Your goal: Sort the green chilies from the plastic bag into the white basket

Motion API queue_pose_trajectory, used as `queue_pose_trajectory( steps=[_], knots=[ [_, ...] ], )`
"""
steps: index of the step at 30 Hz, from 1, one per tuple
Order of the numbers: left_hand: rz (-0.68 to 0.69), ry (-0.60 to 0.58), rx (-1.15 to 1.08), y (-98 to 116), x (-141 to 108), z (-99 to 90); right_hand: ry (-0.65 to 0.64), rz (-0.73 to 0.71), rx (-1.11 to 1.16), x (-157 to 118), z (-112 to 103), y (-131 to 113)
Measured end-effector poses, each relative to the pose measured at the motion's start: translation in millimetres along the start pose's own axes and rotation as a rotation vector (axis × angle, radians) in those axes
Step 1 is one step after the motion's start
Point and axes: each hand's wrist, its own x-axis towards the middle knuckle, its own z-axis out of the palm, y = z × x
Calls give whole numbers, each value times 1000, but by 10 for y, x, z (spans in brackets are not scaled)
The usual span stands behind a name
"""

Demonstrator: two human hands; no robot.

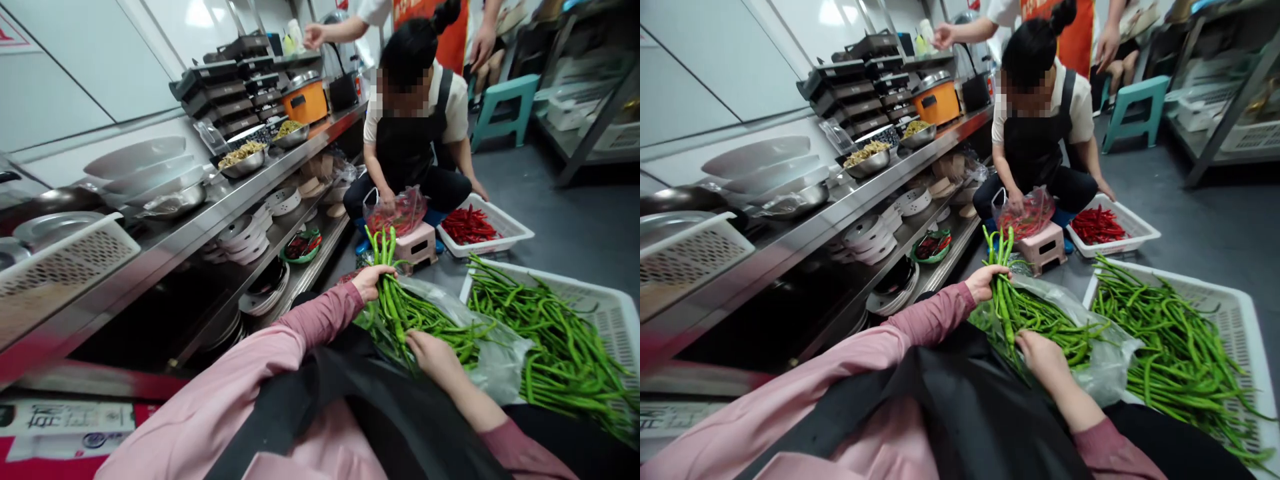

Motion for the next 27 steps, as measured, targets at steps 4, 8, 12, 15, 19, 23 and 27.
queue_pose_trajectory(
  steps=[4,8,12,15,19,23,27],
  knots=[
    [24,4,13,54,-6,-39,59,307,376,95,-127,104],
    [0,17,8,-7,64,-79,-26,437,790,137,-144,110],
    [-8,18,25,-62,129,-83,-53,491,1075,122,-97,16],
    [-19,25,38,-58,145,-76,-41,520,1172,101,-96,-10],
    [-5,8,34,-53,156,-81,-1,510,1191,110,-116,17],
    [30,-17,0,100,106,-150,20,526,1153,115,-128,6],
    [268,87,-66,817,0,-444,20,530,1161,74,-121,-12]
  ],
)
